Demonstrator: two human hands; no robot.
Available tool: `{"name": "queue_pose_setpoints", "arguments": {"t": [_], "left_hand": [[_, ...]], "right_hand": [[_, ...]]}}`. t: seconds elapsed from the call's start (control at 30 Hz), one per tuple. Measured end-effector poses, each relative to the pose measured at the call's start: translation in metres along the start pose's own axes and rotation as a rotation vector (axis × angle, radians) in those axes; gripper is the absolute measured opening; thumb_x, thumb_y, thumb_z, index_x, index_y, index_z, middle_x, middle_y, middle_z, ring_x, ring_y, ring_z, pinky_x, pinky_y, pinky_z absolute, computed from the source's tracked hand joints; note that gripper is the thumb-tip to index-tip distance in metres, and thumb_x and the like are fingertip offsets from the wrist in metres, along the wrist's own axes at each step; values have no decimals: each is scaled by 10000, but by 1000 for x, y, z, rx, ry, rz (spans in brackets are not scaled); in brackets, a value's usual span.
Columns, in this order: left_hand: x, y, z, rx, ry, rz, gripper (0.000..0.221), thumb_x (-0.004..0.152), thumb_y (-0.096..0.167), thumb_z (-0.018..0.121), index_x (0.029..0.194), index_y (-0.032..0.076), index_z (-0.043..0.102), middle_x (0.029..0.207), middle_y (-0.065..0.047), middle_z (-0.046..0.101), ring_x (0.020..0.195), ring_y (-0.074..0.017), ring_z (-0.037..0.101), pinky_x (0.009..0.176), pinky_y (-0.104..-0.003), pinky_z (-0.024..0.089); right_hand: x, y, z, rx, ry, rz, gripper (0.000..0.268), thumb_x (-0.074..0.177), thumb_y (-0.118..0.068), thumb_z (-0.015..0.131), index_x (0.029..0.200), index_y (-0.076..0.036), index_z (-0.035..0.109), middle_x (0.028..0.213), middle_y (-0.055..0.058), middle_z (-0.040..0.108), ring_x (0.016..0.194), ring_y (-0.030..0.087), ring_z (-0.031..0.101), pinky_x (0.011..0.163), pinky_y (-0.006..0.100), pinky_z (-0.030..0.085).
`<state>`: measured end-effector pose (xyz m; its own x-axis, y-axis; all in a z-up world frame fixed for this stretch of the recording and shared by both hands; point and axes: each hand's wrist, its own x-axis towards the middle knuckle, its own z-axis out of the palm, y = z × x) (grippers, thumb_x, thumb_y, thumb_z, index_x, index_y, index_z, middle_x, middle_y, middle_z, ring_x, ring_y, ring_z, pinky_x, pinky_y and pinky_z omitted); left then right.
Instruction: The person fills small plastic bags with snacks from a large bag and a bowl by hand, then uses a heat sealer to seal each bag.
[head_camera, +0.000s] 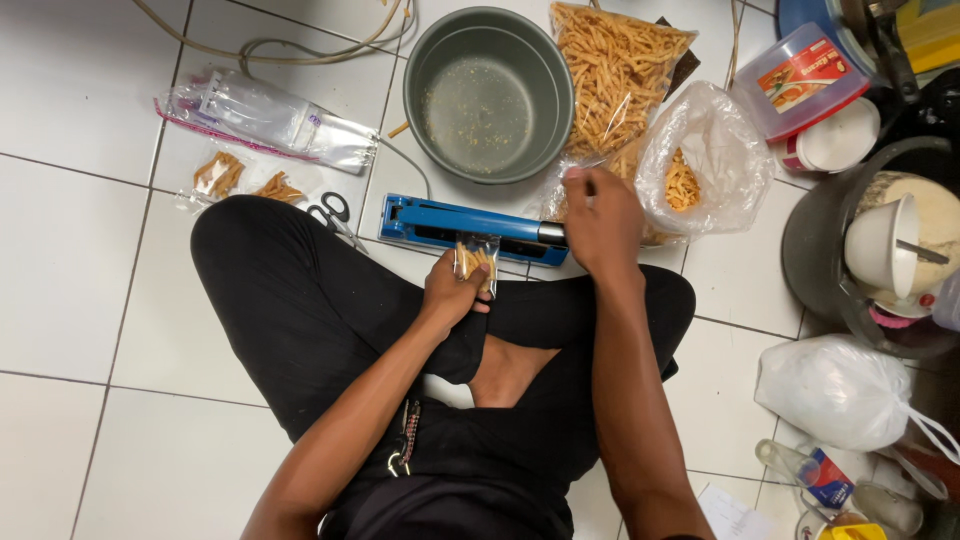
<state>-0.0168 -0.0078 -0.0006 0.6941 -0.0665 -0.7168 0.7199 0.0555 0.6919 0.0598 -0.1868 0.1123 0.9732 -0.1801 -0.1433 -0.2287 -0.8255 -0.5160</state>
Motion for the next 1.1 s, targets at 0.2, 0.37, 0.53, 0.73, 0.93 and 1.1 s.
{"name": "queue_pose_setpoints", "arguments": {"t": [0.2, 0.37, 0.53, 0.73, 0.93, 1.1], "left_hand": [[2, -3, 1, -37, 40, -5, 332, 938, 163, 636, 1164, -59, 539, 785, -266, 704, 546, -282, 726, 497, -280, 658], [-1, 2, 1, -67, 61, -15, 345, 933, 136, 642, 1177, -86, 540, 825, -290, 693, 578, -293, 733, 495, -294, 666], [-2, 6, 2, -45, 70, -24, 374, 938, 127, 633, 1213, -104, 529, 835, -273, 685, 582, -286, 734, 492, -288, 666], [-4, 7, 3, -37, 74, -18, 380, 940, 125, 630, 1214, -115, 522, 831, -255, 676, 576, -278, 733, 489, -287, 666], [-3, 3, 4, -53, 77, -8, 387, 941, 123, 632, 1222, -121, 526, 837, -257, 665, 589, -283, 734, 489, -288, 668], [-5, 7, 3, -51, 73, -8, 393, 939, 130, 633, 1224, -117, 524, 843, -249, 667, 587, -278, 735, 495, -287, 670]], "right_hand": [[32, 48, 58, -334, -101, -51, 487, 958, -377, 406, 851, -21, 720, 823, 226, 713, 893, 468, 688, 860, 548, 480], [28, 73, 101, -405, 140, -271, 361, 931, -262, 456, 776, -25, 679, 692, 193, 653, 748, 416, 688, 733, 520, 511], [38, 86, 111, -280, 4, -189, 380, 944, -306, 411, 858, -18, 643, 775, 236, 644, 814, 475, 678, 742, 562, 529], [39, 83, 108, -293, -136, -114, 406, 943, -358, 377, 909, -43, 631, 827, 220, 668, 870, 473, 696, 794, 577, 535], [38, 81, 104, -271, -161, -119, 402, 950, -342, 373, 925, -42, 639, 834, 227, 671, 865, 479, 701, 785, 591, 544], [38, 81, 104, -275, -173, -113, 402, 949, -341, 366, 929, -50, 642, 833, 220, 674, 861, 478, 705, 776, 588, 550]]}}
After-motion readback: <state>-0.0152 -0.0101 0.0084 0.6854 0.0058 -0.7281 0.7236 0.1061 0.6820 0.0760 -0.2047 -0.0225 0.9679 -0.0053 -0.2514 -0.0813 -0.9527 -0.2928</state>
